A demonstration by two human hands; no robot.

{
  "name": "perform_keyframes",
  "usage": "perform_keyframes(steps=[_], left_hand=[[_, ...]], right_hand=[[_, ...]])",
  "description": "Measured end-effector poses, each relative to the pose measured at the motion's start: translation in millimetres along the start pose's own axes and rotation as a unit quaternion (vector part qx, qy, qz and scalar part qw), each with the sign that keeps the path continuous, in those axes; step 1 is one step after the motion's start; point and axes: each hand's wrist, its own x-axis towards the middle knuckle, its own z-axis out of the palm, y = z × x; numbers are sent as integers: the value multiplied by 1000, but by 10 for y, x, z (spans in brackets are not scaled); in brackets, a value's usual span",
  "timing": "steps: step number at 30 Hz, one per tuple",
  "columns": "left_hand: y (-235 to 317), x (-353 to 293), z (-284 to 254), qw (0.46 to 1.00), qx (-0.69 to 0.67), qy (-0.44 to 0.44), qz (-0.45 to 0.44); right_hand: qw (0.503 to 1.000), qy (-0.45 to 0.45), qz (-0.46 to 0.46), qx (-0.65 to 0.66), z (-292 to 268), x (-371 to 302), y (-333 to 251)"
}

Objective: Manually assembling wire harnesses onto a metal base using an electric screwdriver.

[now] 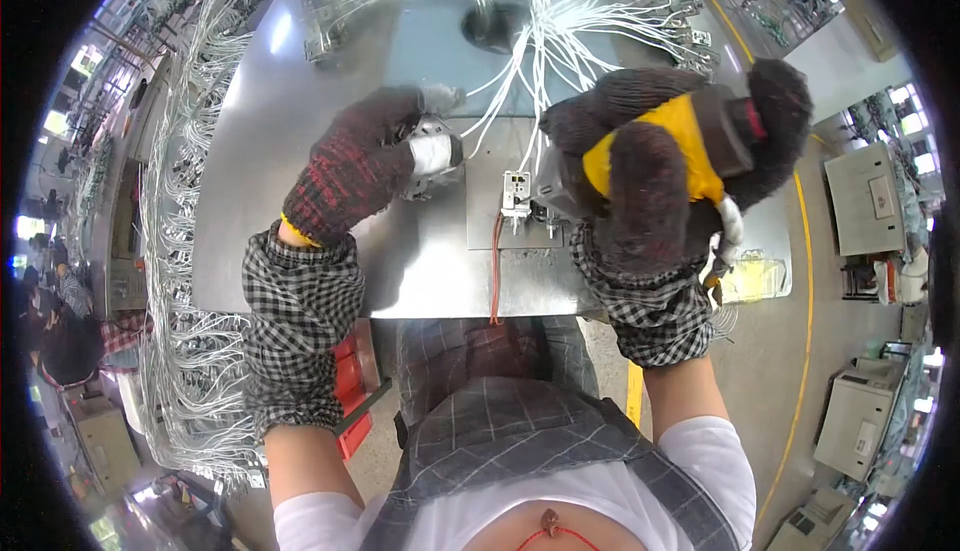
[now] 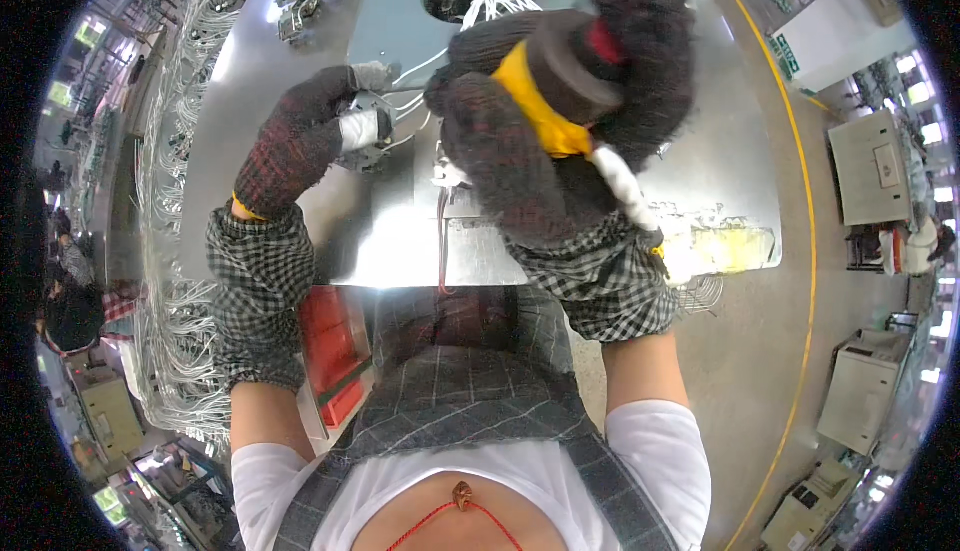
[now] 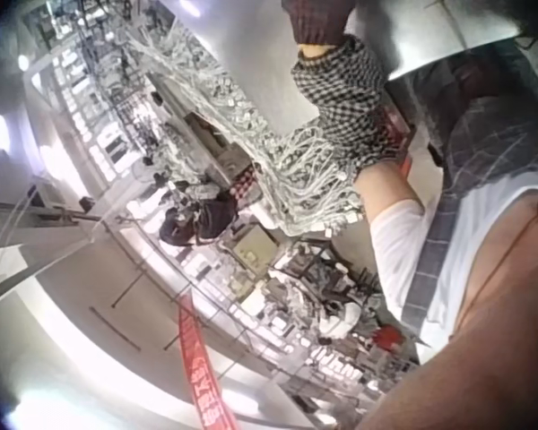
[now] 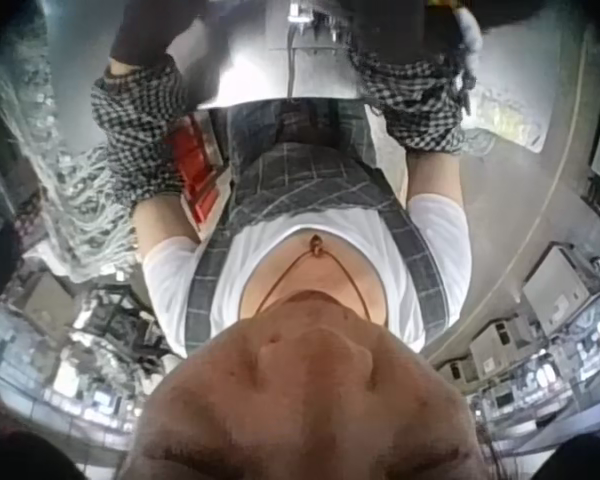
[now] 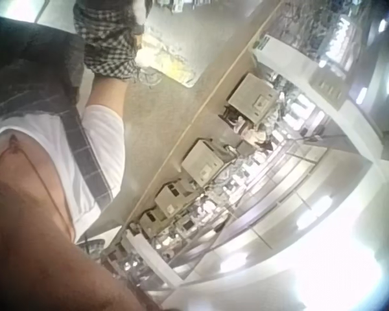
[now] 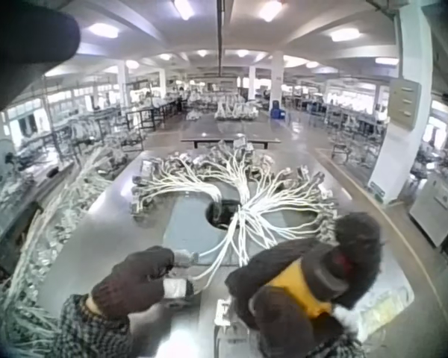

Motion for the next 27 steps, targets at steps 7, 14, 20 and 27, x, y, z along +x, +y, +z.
perform_keyframes(steps=[7,14,20,27], left_hand=[[22,-109,163,993,-108,-8,42],[-178,-216,402,948,235,45,211],[-55,-195,660,972,64,73,215],[146,-118,760,1000,-1,7,-11]], right_hand=[[999,36,-29,14,93,84,-103],[998,45,-23,35,127,36,-64],[995,49,-45,70,42,209,-3],[983,91,-71,145,-157,395,27]])
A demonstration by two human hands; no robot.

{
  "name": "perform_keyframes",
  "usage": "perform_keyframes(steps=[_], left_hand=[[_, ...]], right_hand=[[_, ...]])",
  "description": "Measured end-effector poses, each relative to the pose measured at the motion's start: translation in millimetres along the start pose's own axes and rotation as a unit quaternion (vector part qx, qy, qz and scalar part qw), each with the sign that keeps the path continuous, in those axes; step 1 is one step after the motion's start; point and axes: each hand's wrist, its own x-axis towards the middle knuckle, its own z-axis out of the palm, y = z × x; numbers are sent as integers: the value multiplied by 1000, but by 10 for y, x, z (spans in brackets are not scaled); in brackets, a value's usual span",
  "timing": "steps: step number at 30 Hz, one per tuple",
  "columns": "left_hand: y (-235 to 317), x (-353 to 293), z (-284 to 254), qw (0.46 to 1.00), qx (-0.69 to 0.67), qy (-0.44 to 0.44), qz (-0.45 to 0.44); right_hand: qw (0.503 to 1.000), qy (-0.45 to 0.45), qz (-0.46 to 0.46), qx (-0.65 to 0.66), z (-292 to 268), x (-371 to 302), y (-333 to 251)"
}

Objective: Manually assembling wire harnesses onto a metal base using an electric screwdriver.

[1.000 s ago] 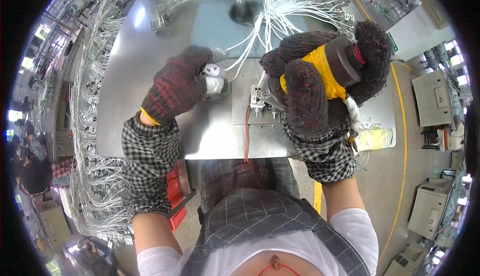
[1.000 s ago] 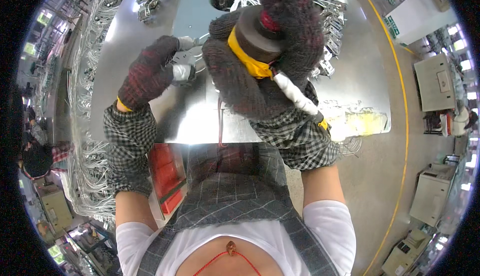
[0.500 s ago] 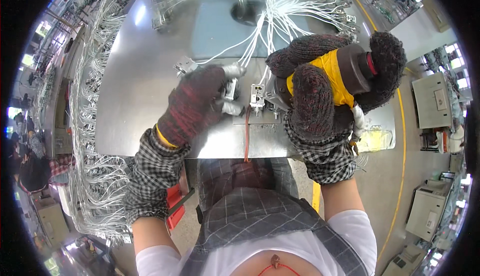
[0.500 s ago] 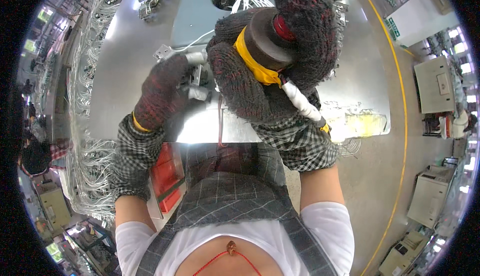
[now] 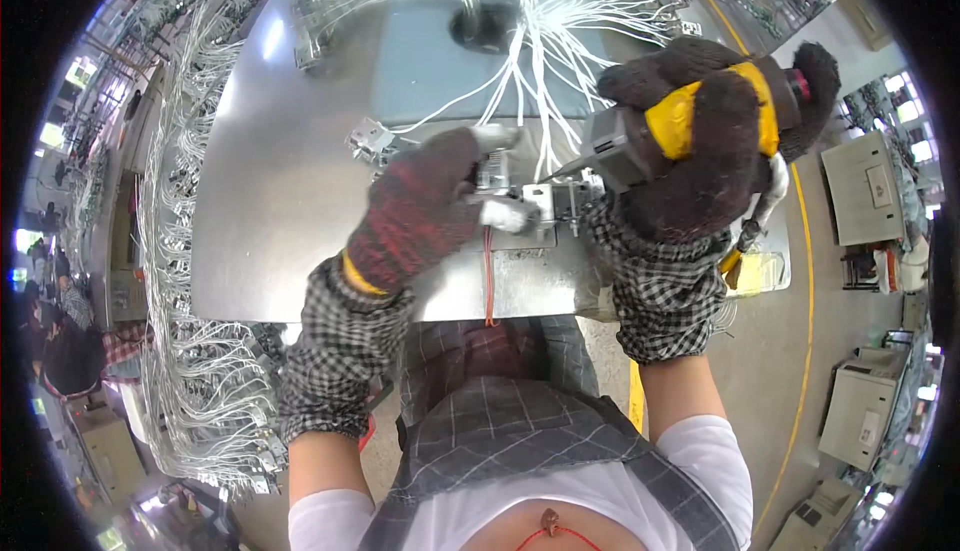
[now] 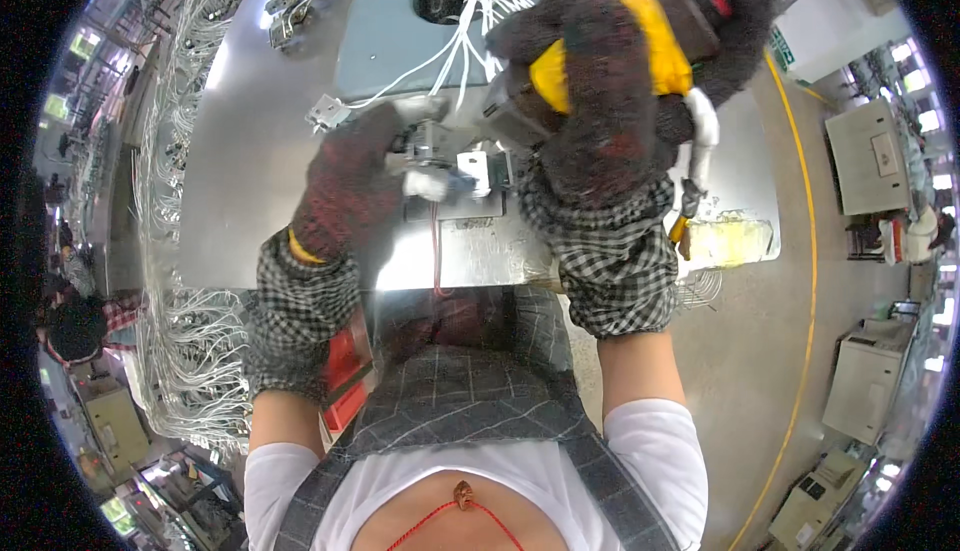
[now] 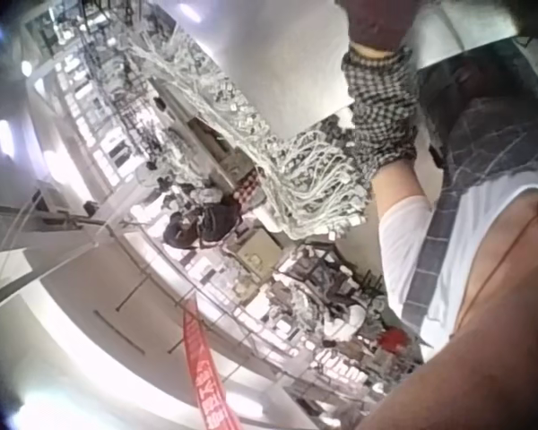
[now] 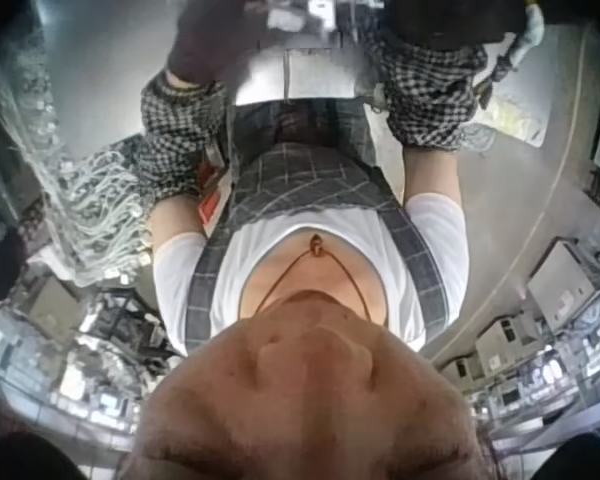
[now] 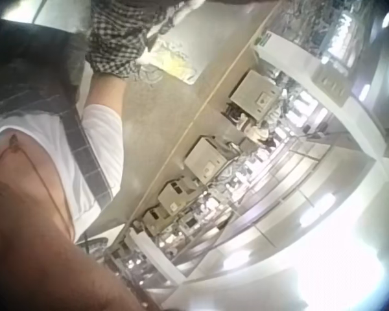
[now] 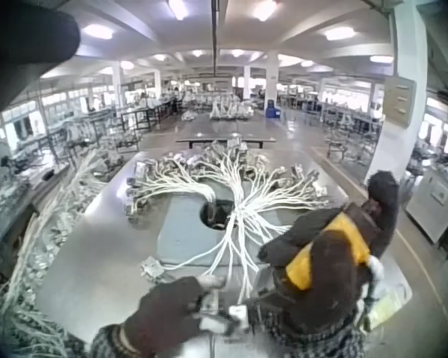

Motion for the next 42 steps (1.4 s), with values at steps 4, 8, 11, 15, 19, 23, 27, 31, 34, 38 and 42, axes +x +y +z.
perform_keyframes(steps=[4,8,11,15,19,23,27,31,34,38,42], left_hand=[[-31,52,-133,967,207,-2,147],[-13,42,-140,926,340,-23,160],[36,2,-117,907,366,-21,207],[72,5,-78,904,388,-33,176],[81,-9,-49,919,358,-41,156],[74,-139,-138,904,394,14,165],[-40,-332,-410,873,465,71,124],[-252,-503,-438,879,474,55,1],[-319,-439,-465,913,403,62,-11],[-183,-248,-691,964,235,99,73],[-92,-340,-565,965,178,92,170]], right_hand=[[999,-8,38,1,86,-174,-45],[998,-23,47,-35,125,-254,-78],[997,-36,44,-50,94,-271,-87],[996,-72,23,-44,56,-315,-44],[988,-129,-31,-76,65,-267,67],[983,-155,11,-102,93,-254,77],[993,-45,111,-3,60,-386,11],[912,32,321,253,-106,-445,18],[914,17,318,251,-198,-450,5],[960,-5,219,171,-83,-436,15],[992,-110,-27,64,116,-338,91]])
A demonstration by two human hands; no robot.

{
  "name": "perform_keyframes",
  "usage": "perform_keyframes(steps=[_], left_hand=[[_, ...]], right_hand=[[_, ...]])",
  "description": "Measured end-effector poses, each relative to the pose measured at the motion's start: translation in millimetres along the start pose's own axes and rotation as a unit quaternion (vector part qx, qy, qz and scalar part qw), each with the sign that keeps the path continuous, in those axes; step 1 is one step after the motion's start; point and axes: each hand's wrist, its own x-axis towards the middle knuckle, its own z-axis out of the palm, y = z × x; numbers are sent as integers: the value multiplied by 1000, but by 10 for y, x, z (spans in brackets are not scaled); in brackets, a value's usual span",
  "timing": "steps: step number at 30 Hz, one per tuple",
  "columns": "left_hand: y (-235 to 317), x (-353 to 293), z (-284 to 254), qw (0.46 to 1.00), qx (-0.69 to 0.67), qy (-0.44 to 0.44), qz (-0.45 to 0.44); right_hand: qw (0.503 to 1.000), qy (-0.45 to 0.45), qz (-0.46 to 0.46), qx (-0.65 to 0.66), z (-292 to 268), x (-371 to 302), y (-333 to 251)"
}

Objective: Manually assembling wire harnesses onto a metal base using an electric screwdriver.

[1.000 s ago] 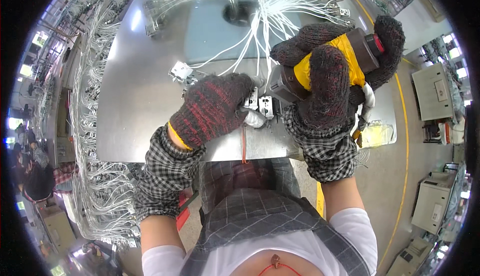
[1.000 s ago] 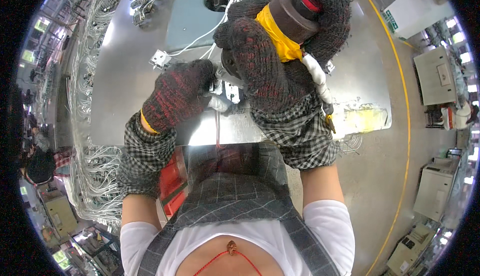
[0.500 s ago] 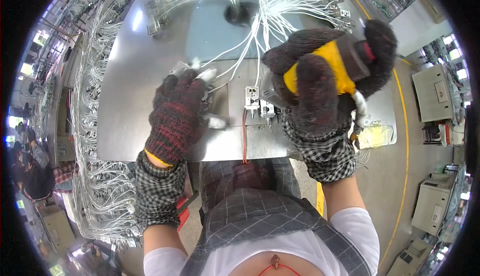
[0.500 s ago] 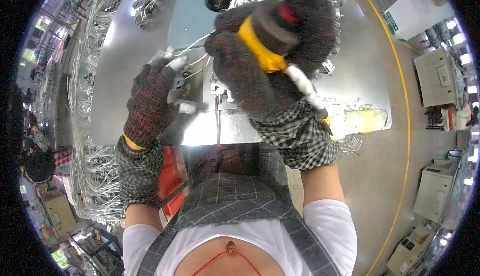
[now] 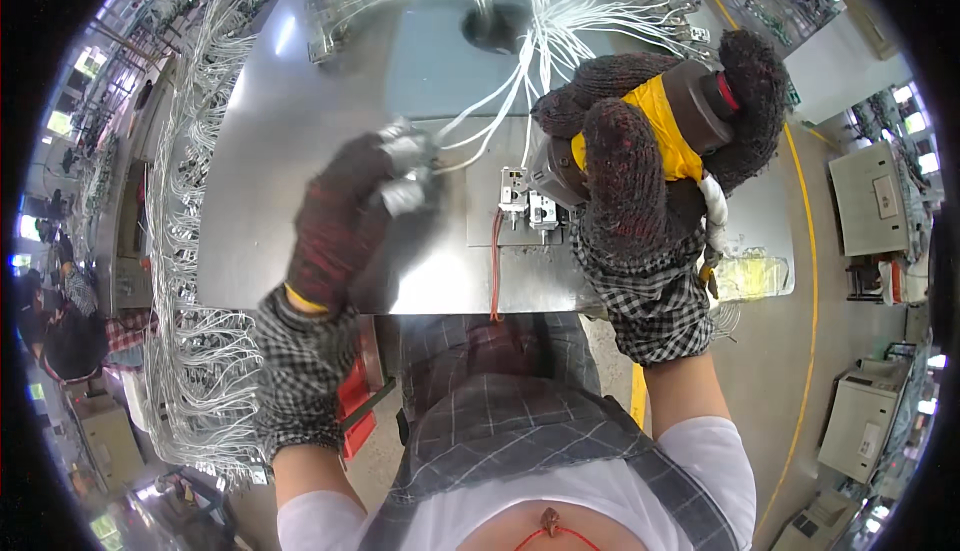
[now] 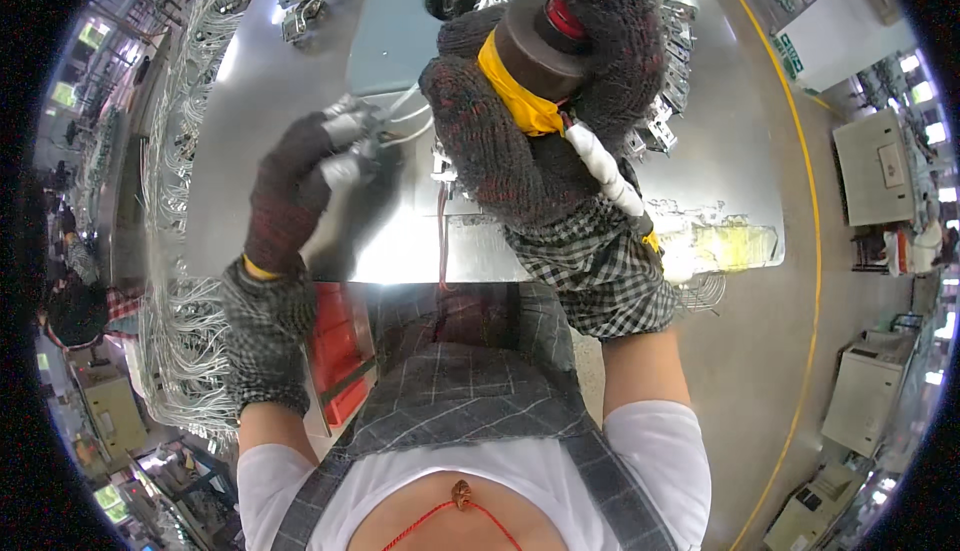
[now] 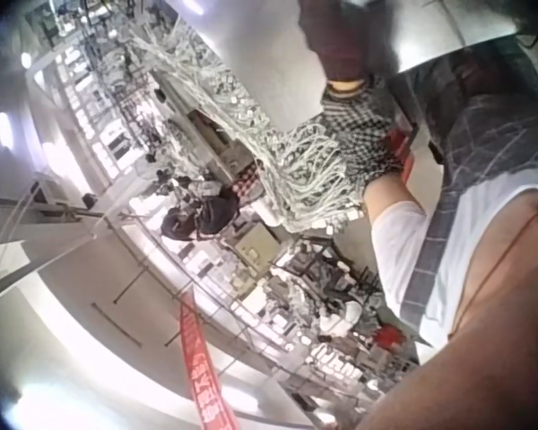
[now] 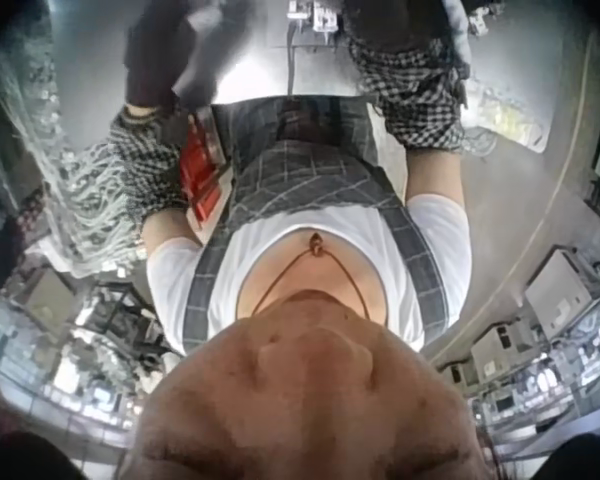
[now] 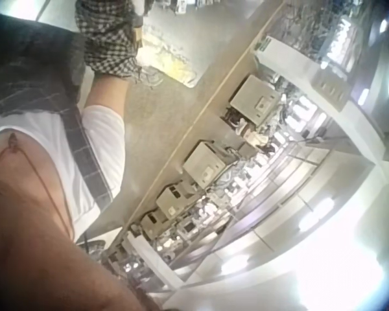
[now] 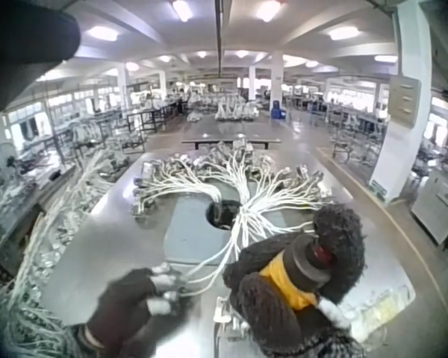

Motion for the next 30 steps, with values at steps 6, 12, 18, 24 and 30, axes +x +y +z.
perform_keyframes(steps=[6,12,18,24,30], left_hand=[[-2,-247,254,990,141,-9,-4],[-21,-154,245,994,112,3,-18],[130,-190,414,998,47,15,38],[276,-151,452,993,94,55,43],[206,-205,537,855,-437,86,-266]], right_hand=[[973,137,185,-3,52,36,-113],[988,102,68,-99,175,1,-104],[992,66,51,-93,119,38,-108],[971,35,130,-196,65,29,-205],[967,53,171,-183,117,50,-216]])
